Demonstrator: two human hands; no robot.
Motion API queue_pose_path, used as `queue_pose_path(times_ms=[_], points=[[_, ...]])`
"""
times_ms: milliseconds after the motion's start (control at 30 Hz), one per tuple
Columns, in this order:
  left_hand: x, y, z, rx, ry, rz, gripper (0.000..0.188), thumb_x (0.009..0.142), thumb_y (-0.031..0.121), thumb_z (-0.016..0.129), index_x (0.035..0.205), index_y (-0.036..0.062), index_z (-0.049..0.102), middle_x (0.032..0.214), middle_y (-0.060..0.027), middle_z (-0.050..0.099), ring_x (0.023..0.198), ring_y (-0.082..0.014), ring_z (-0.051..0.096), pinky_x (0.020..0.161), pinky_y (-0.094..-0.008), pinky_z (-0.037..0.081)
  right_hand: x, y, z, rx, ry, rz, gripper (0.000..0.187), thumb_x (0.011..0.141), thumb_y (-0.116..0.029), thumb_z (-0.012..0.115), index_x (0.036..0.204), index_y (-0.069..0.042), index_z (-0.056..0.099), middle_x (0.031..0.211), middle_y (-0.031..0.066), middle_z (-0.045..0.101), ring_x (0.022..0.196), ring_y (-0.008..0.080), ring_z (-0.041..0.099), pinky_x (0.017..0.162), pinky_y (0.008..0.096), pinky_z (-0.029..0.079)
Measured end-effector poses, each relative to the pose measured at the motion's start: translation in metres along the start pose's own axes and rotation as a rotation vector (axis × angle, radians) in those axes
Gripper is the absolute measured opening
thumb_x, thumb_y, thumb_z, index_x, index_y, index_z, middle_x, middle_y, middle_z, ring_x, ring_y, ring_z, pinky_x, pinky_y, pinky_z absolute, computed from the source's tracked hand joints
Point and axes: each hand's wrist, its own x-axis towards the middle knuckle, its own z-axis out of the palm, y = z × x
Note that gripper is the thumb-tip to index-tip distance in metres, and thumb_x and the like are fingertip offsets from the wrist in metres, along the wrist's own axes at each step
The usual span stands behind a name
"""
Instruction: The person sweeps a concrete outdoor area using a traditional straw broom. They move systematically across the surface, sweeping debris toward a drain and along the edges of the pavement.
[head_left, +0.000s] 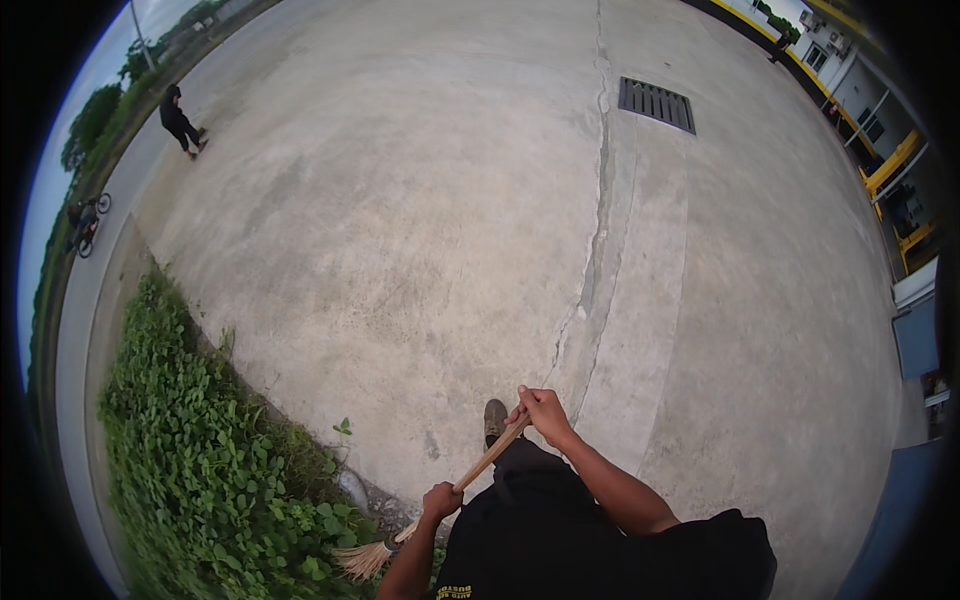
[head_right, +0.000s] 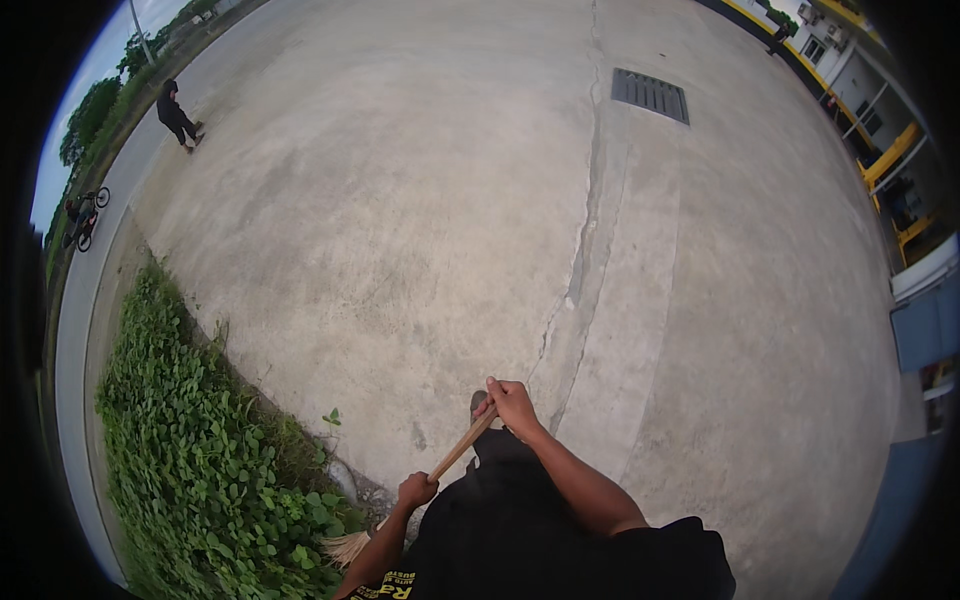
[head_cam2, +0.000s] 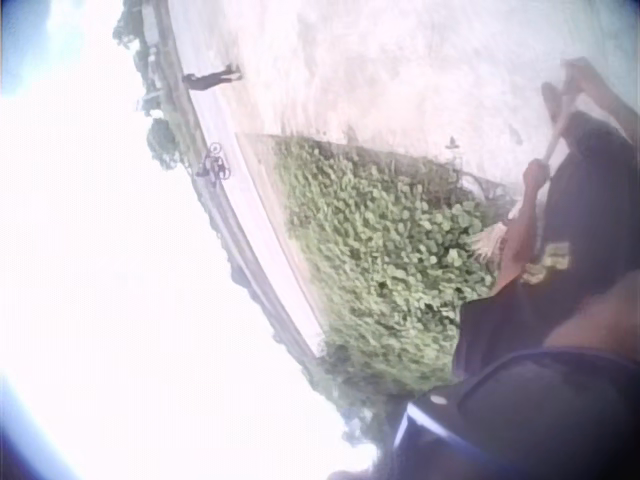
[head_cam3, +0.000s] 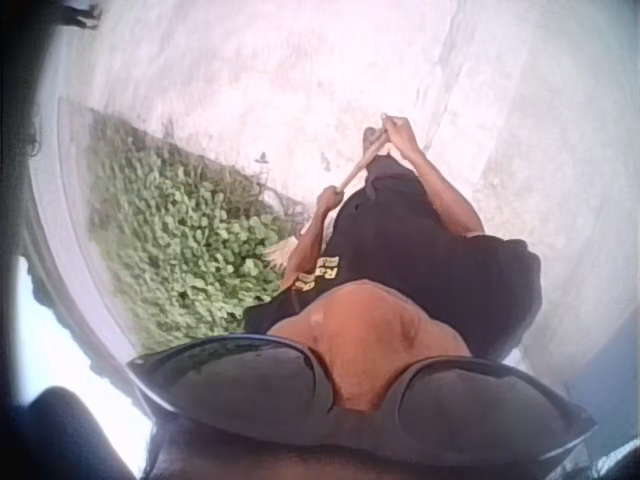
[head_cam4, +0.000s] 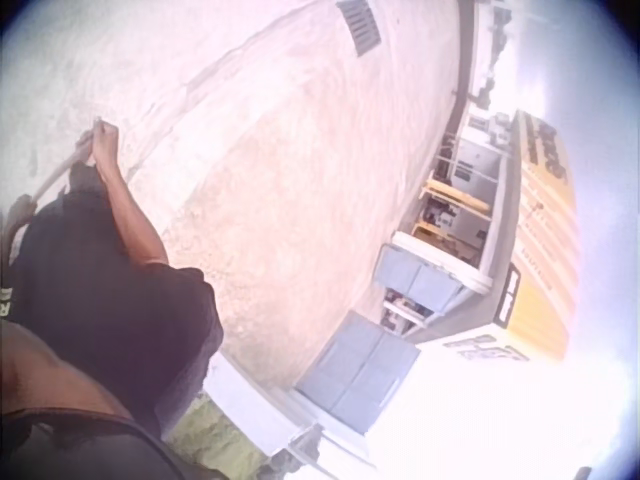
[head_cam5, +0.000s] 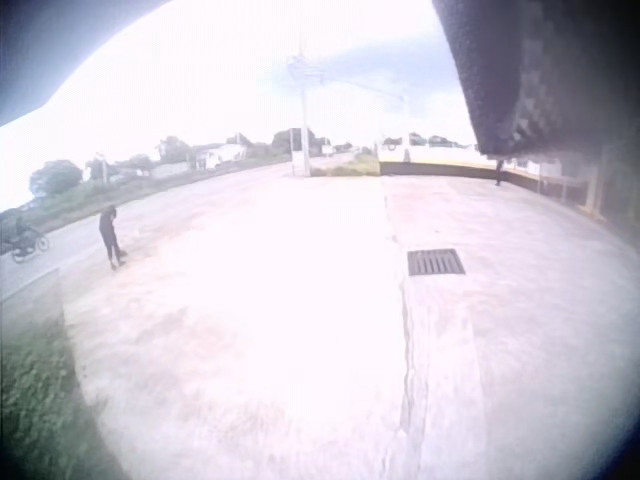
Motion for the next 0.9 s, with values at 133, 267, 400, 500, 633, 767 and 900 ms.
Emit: queue_pose_path(times_ms=[133, 267, 400, 500, 633, 767, 900], points=[[-0.001, 0.133, -0.116, -0.102, 0.181, 0.359, 0.036, 0.092, 0.041, 0.066, 0.093, 0.0082, 0.08, 0.09, -0.0251, 0.076, 0.088, -0.0451, 0.075, 0.08, -0.0554, 0.06, -0.035, -0.168, -0.089, -0.371, 0.226, -0.289, 0.053, 0.108, -0.035, 0.066, 0.065, -0.004, 0.06, 0.065, 0.009, 0.069, 0.065, 0.0163, 0.072, 0.063, 0.0313, 0.048], [-0.003, 0.269, -0.215, -0.246, 0.411, 0.793, 0.021, 0.091, 0.025, 0.071, 0.091, 0.0051, 0.077, 0.078, -0.0217, 0.073, 0.078, -0.0442, 0.072, 0.074, -0.0553, 0.057, -0.151, -0.322, -0.105, -0.809, 0.685, -0.545, 0.039, 0.097, -0.029, 0.081, 0.08, 0.005, 0.071, 0.062, 0.0048, 0.064, 0.058, 0.0093, 0.046, 0.056, 0.0296, 0.039], [0.051, 0.32, -0.263, -0.437, 0.485, 0.969, 0.031, 0.101, 0.026, 0.068, 0.085, -0.0005, 0.065, 0.083, -0.0241, 0.069, 0.082, -0.0482, 0.067, 0.071, -0.0556, 0.05, -0.173, -0.34, -0.045, -0.912, 0.732, -0.508, 0.034, 0.096, -0.023, 0.082, 0.081, 0.006, 0.072, 0.062, 0.0067, 0.063, 0.055, 0.0099, 0.046, 0.054, 0.0296, 0.038], [0.13, 0.275, -0.25, -0.501, 0.396, 0.908, 0.031, 0.101, 0.02, 0.068, 0.08, -0.0025, 0.06, 0.076, -0.0248, 0.063, 0.075, -0.0477, 0.062, 0.069, -0.0519, 0.048, -0.111, -0.278, 0.012, -0.965, 0.561, -0.688, 0.029, 0.096, -0.019, 0.081, 0.079, 0.003, 0.072, 0.065, 0.0098, 0.061, 0.052, 0.0203, 0.052, 0.054, 0.0361, 0.042], [0.167, 0.099, -0.156, -0.434, 0.105, 0.623, 0.025, 0.095, 0.02, 0.071, 0.082, 0.0003, 0.064, 0.083, -0.026, 0.068, 0.081, -0.0479, 0.067, 0.072, -0.0523, 0.051, -0.032, -0.161, 0.079, -1.018, 0.29, -0.298, 0.033, 0.098, -0.032, 0.076, 0.087, -0.002, 0.08, 0.08, 0.0141, 0.067, 0.072, 0.0346, 0.066, 0.068, 0.0458, 0.051], [0.139, -0.061, -0.101, 0.02, 0.007, 0.151, 0.024, 0.089, 0.034, 0.074, 0.099, 0.0123, 0.08, 0.099, -0.0188, 0.078, 0.102, -0.0413, 0.074, 0.09, -0.0533, 0.059, 0.021, -0.066, 0.115, -1.013, -0.014, -0.159, 0.04, 0.098, -0.039, 0.074, 0.088, -0.001, 0.081, 0.081, 0.0217, 0.07, 0.079, 0.0431, 0.069, 0.075, 0.0504, 0.054], [0.122, -0.069, -0.145, 0.155, 0.06, 0.168, 0.026, 0.087, 0.033, 0.072, 0.095, 0.0097, 0.081, 0.097, -0.0205, 0.078, 0.092, -0.0397, 0.077, 0.082, -0.053, 0.062, 0.062, -0.071, 0.091, -1.206, -0.099, -0.059, 0.043, 0.1, -0.04, 0.07, 0.083, -0.001, 0.079, 0.074, 0.0236, 0.07, 0.074, 0.0434, 0.07, 0.072, 0.0512, 0.054]])
